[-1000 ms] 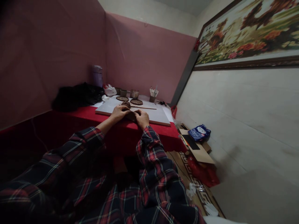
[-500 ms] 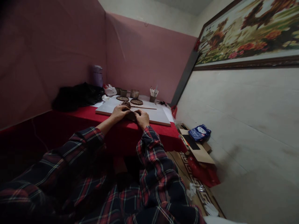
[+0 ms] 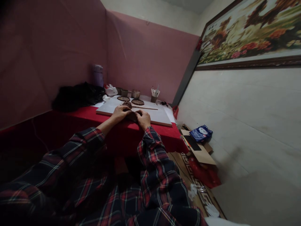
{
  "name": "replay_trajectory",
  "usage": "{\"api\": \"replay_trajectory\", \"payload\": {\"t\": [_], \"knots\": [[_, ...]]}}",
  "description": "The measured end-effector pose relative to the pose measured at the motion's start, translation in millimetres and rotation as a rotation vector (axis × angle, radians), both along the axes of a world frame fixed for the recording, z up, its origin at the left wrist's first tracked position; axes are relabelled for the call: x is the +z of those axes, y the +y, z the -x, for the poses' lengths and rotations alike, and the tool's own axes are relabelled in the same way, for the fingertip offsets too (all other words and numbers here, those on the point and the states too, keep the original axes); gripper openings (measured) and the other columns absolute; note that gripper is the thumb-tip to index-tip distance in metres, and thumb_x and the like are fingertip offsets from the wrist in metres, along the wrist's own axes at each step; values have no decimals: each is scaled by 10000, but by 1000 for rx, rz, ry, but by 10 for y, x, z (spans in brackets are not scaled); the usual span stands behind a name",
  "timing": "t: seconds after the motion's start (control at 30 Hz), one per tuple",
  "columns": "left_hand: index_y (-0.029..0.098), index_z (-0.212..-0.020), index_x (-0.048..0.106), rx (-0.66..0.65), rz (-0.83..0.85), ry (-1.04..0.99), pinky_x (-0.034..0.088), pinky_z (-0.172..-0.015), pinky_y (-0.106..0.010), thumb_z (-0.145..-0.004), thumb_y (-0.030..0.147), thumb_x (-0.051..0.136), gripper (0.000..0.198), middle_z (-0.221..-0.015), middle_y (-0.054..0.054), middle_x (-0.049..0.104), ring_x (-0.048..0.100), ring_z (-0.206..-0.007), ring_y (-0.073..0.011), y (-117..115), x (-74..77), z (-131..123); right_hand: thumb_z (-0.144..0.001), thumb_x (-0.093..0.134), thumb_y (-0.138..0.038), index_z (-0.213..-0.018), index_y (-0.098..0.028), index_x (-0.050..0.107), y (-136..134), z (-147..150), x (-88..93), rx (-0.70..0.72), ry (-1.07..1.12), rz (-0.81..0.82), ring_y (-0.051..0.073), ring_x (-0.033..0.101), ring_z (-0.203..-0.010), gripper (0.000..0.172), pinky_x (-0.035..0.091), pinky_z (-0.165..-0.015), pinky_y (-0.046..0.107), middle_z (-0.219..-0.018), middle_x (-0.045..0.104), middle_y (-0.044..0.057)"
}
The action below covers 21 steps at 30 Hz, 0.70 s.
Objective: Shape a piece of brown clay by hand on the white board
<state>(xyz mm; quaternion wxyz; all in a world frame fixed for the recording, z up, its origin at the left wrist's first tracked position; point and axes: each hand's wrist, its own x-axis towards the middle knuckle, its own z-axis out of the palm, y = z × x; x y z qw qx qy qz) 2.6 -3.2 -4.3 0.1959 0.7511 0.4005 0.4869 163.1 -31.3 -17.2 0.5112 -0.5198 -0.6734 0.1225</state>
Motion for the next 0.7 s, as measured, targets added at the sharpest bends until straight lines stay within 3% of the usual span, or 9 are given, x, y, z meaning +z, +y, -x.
{"api": "replay_trajectory", "payload": {"t": [0.7], "knots": [[152, -832, 744, 30, 2, 9, 488, -755, -267, -734, 278, 613, 206, -864, -61, 746, 651, -808, -185, -41, 21, -5, -808, 566, -322, -827, -199, 708, -52, 9, 23, 3, -26, -11, 169, 645, -792, 189, 494, -760, 274, -832, 729, 19]]}}
